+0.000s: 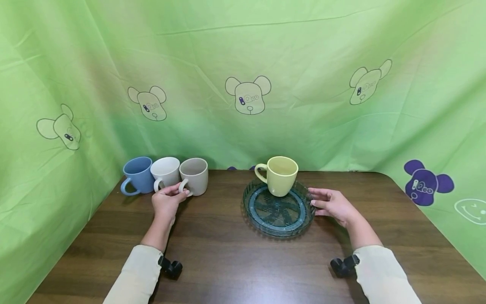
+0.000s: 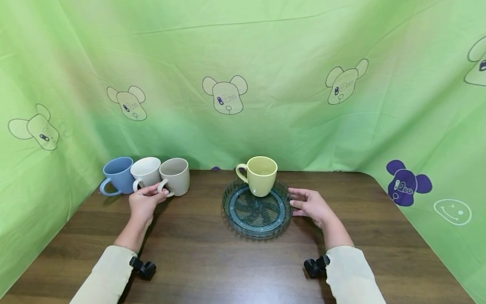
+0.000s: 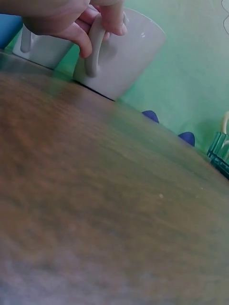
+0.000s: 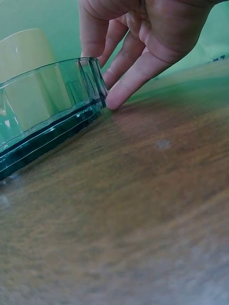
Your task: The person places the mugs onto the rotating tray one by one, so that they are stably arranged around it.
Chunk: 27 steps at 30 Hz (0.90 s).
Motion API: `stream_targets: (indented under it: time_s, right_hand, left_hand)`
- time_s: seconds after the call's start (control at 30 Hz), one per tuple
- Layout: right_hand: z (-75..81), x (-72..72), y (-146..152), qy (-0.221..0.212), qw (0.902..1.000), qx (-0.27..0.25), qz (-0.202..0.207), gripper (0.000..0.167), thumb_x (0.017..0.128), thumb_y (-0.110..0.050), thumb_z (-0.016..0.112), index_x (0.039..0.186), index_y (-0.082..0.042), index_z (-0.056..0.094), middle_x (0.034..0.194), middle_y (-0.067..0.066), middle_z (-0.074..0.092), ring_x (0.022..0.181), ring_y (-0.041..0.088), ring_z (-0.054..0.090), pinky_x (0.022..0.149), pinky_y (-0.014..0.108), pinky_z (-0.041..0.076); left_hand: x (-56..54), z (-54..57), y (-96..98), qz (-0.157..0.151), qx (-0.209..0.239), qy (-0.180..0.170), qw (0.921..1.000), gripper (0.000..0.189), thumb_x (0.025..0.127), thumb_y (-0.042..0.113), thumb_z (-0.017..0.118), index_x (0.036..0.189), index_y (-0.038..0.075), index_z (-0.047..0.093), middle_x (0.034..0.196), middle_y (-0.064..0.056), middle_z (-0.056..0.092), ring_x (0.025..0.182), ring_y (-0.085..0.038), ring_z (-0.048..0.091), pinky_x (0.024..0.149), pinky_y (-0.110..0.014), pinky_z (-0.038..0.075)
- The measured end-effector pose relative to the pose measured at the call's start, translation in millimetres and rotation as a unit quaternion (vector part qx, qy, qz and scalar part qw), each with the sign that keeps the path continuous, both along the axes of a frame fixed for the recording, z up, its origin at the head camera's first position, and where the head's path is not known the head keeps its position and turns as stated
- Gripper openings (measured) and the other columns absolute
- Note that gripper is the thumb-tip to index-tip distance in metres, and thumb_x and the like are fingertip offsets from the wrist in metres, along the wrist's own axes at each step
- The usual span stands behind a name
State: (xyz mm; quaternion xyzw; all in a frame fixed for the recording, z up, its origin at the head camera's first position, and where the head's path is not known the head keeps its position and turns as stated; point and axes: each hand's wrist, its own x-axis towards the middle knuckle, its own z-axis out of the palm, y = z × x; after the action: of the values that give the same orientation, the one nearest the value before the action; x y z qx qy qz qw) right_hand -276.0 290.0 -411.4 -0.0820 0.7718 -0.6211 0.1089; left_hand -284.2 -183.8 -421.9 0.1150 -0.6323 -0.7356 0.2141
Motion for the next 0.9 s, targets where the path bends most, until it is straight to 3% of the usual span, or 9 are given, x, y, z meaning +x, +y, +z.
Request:
stream_targets:
  time_s: [0.37,0.63,0.9]
  right_hand:
    - [0.5,2.2,-2.6,-0.002,1.0000,-0.003,-0.004,0.055,0.096,0.004,0.054,0.142,0.018,0.028,0.143,0.039,0.034,0.096,0.007,0.061,0.078,0.032,0.058]
    - [1.0,4.0,-3.2,-0.004,0.9999,-0.007,-0.008,0.056,0.096,0.002,0.055,0.143,0.018,0.028,0.143,0.039,0.033,0.097,0.007,0.061,0.078,0.032,0.058]
    - [1.1,5.8,-3.4,-0.004,0.9998,-0.016,-0.008,0.057,0.096,0.002,0.055,0.143,0.018,0.026,0.143,0.040,0.032,0.099,0.007,0.061,0.080,0.033,0.058]
  left_hand:
    - [3.6,0.3,3.9,-0.022,0.070,0.017,0.9972,0.029,0.070,-0.023,0.072,0.092,-0.006,0.072,0.067,-0.001,0.068,0.060,-0.010,0.067,0.059,-0.026,0.059]
    - [6.4,2.4,6.0,-0.035,0.073,0.026,0.9963,0.027,0.069,-0.023,0.074,0.081,0.001,0.072,0.067,0.001,0.068,0.060,-0.009,0.066,0.058,-0.026,0.058]
    - [8.6,7.0,9.1,-0.048,0.070,0.021,0.9962,0.027,0.069,-0.021,0.075,0.079,0.003,0.073,0.067,0.000,0.068,0.060,-0.010,0.066,0.059,-0.026,0.059]
